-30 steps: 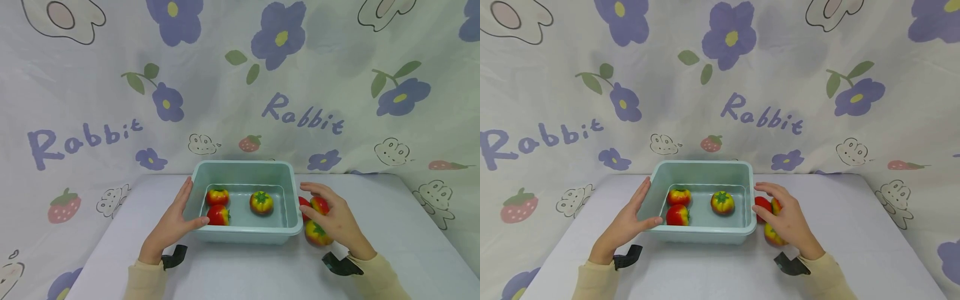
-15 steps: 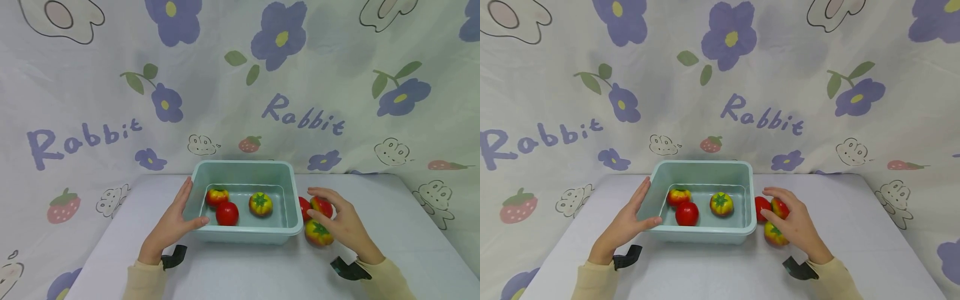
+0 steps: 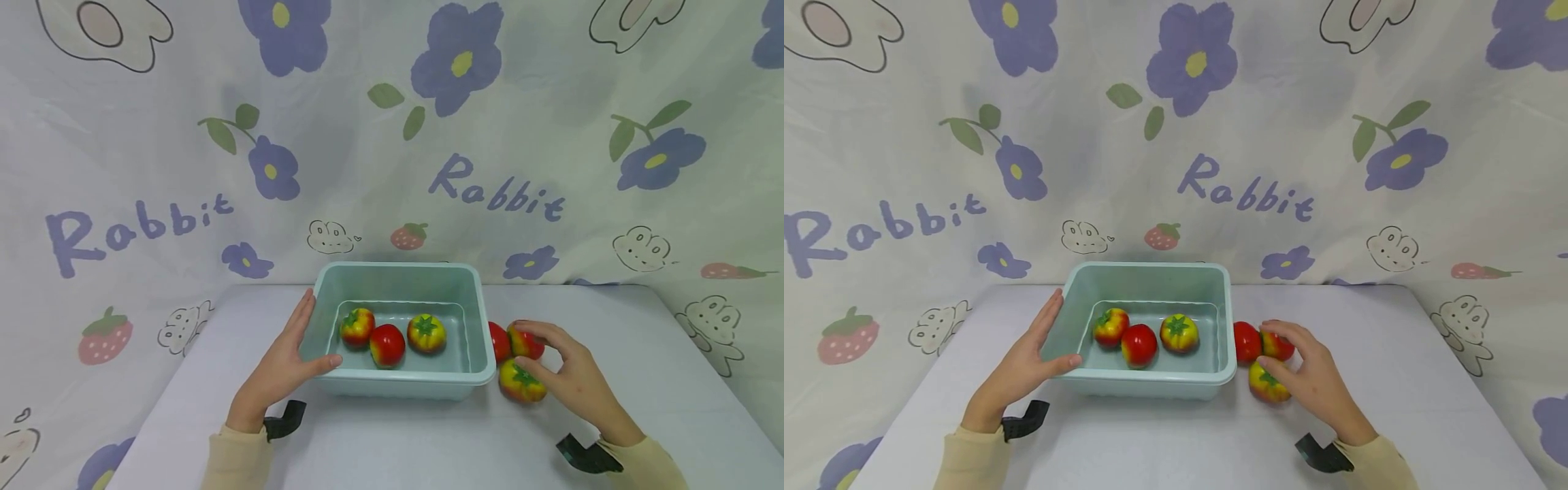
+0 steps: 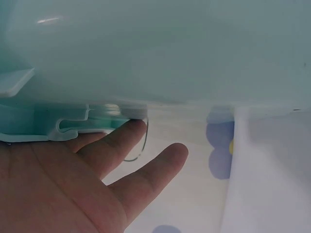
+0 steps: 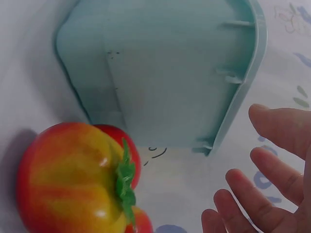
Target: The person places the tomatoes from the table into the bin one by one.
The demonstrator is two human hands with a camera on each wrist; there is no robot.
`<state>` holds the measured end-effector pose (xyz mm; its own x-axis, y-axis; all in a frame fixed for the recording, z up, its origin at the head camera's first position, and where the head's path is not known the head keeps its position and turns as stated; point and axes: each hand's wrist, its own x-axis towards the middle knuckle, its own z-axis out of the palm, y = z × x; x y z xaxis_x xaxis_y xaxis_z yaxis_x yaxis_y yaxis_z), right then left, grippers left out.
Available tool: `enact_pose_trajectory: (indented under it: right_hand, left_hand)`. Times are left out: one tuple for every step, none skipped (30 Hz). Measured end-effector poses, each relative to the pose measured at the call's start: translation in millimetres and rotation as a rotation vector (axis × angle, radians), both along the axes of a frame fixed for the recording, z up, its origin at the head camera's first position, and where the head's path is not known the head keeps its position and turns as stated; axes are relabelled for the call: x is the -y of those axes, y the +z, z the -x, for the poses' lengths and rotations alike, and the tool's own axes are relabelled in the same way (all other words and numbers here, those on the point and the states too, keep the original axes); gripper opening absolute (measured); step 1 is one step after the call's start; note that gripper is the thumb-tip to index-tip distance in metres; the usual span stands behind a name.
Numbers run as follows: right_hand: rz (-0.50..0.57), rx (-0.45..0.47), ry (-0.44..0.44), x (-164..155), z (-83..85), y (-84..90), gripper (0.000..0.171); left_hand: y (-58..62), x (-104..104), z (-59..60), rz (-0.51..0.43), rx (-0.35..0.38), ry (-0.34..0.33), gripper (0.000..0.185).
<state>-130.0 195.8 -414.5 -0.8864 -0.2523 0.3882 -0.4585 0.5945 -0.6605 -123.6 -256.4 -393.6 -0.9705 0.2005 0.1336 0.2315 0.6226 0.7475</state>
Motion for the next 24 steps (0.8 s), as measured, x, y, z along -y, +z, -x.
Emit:
enact_pose_trajectory:
  right_hand:
    - [-0.002,0.003,-0.005,-0.8,-0.6,-1.1,0.052]
    - [-0.003,0.006,-0.007,-1.6,-1.2,-2.0,0.053]
    - [-0.006,0.008,-0.012,-2.5,-2.0,-3.0,0.053]
    - [-0.010,0.012,-0.015,-3.3,-2.8,-4.2,0.052]
    - [-0.015,0.012,-0.016,-4.2,-3.6,-5.4,0.052]
    - [-0.014,0.013,-0.013,-5.2,-4.4,-6.7,0.052]
    - [-0.014,0.016,-0.009,-6.1,-5.2,-8.3,0.051]
    - [-0.014,0.021,-0.004,-7.2,-5.8,-9.9,0.051]
    - [-0.018,0.028,-0.004,-8.3,-6.3,-11.5,0.051]
    - [-0.023,0.034,-0.005,-9.5,-6.7,-13.3,0.052]
    - [-0.026,0.040,-0.006,-10.7,-7.2,-14.7,0.052]
    - [-0.030,0.048,-0.009,-11.8,-7.8,-16.4,0.052]
    - [-0.041,0.054,-0.014,-12.4,-8.4,-17.8,0.053]
    - [-0.048,0.059,-0.017,-13.1,-9.0,-19.1,0.053]
    - [-0.056,0.063,-0.019,-13.7,-9.7,-20.3,0.054]
    - [-0.060,0.069,-0.019,-14.3,-10.6,-21.6,0.054]
    - [-0.068,0.073,-0.021,-14.9,-11.5,-22.6,0.055]
    - [-0.076,0.076,-0.021,-15.6,-12.3,-23.4,0.055]
    - [-0.082,0.077,-0.018,-16.3,-12.7,-24.2,0.056]
    - [-0.085,0.080,-0.014,-17.1,-13.1,-25.0,0.056]
    - [-0.091,0.082,-0.010,-18.0,-13.5,-25.6,0.056]
    - [-0.094,0.084,-0.006,-18.8,-13.8,-26.2,0.057]
    - [-0.098,0.086,-0.003,-19.7,-14.2,-26.9,0.057]
    - [-0.098,0.089,0.001,-20.5,-14.7,-27.7,0.058]
  left_hand:
    - [-0.4,0.2,0.1,0.001,-0.001,-0.001,0.110]
    - [-0.8,0.4,0.2,0.002,-0.002,0.000,0.110]
    - [-1.1,0.6,0.3,0.002,-0.003,0.000,0.110]
    - [-1.1,0.6,0.3,0.000,-0.003,0.001,0.110]
    - [-1.2,0.8,0.3,0.000,-0.003,0.002,0.110]
    - [-0.9,0.8,0.3,-0.001,-0.002,0.002,0.110]
    - [-0.8,0.9,0.3,-0.003,-0.002,0.002,0.110]
    - [-0.5,1.0,0.3,-0.004,-0.002,0.002,0.110]
    - [-0.2,1.1,0.3,-0.005,-0.003,0.003,0.110]
    - [-0.1,1.2,0.3,-0.006,-0.004,0.002,0.110]
    - [-0.1,1.2,0.2,-0.006,-0.003,0.004,0.111]
    - [-0.3,1.3,0.3,-0.006,-0.004,0.003,0.111]
    - [-0.7,1.6,0.2,-0.004,-0.005,0.002,0.111]
    - [-1.0,1.7,0.0,-0.001,-0.005,0.003,0.111]
    - [-1.4,1.8,-0.1,-0.001,-0.004,0.004,0.111]
    - [-1.7,1.7,-0.2,-0.002,-0.001,0.004,0.111]
    - [-1.8,1.3,-0.2,-0.001,0.001,0.004,0.111]
    - [-2.0,1.1,0.0,0.001,0.001,0.002,0.111]
    - [-1.9,0.7,-0.1,0.002,0.001,0.003,0.111]
    - [-1.4,0.4,-0.2,0.003,0.001,0.004,0.111]
    - [-1.1,0.1,-0.2,0.003,0.000,0.004,0.111]
    - [-0.7,0.0,-0.4,0.002,0.000,0.003,0.111]
    - [-0.6,-0.2,-0.5,0.002,-0.001,0.003,0.111]
    - [-0.6,-0.4,-0.7,0.001,-0.001,0.004,0.111]
